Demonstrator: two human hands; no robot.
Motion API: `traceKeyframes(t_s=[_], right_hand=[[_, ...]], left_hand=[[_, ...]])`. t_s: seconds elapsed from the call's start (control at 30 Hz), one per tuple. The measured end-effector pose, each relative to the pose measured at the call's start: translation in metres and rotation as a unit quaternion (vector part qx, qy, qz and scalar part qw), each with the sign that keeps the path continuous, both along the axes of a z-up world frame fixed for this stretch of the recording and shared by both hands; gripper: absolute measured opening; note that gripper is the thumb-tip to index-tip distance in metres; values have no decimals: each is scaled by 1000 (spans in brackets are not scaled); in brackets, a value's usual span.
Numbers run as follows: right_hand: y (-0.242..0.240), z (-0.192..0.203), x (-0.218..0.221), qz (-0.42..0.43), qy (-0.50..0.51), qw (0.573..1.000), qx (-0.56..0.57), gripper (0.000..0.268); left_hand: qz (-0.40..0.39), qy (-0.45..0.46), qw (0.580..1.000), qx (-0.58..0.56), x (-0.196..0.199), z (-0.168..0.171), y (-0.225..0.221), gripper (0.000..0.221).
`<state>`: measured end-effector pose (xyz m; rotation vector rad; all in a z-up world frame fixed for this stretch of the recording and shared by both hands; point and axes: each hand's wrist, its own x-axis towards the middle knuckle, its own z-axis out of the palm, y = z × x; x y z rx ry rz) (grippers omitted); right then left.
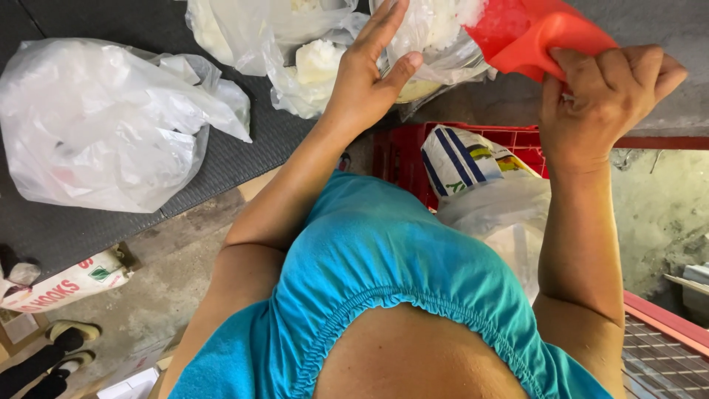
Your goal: Scooping a white powdered substance from a large sack into individual plastic bags and arranging them on a scale.
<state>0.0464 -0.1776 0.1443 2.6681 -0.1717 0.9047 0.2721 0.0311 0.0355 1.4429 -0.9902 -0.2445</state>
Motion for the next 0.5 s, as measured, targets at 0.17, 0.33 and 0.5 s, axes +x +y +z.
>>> traceKeyframes(t_s=[0.17, 0.33, 0.5], right_hand=[[11, 5, 9, 1, 4, 1000, 14, 32], [13, -2, 13, -8, 17, 1000, 23, 32], [14, -5, 14, -7, 23, 999, 20, 32]], left_hand=[[-11, 22, 1000, 6, -5, 7, -2, 64], [-11, 14, 1000, 3, -3, 2, -7, 62], [-2, 25, 1000, 8, -4, -2, -8, 59]])
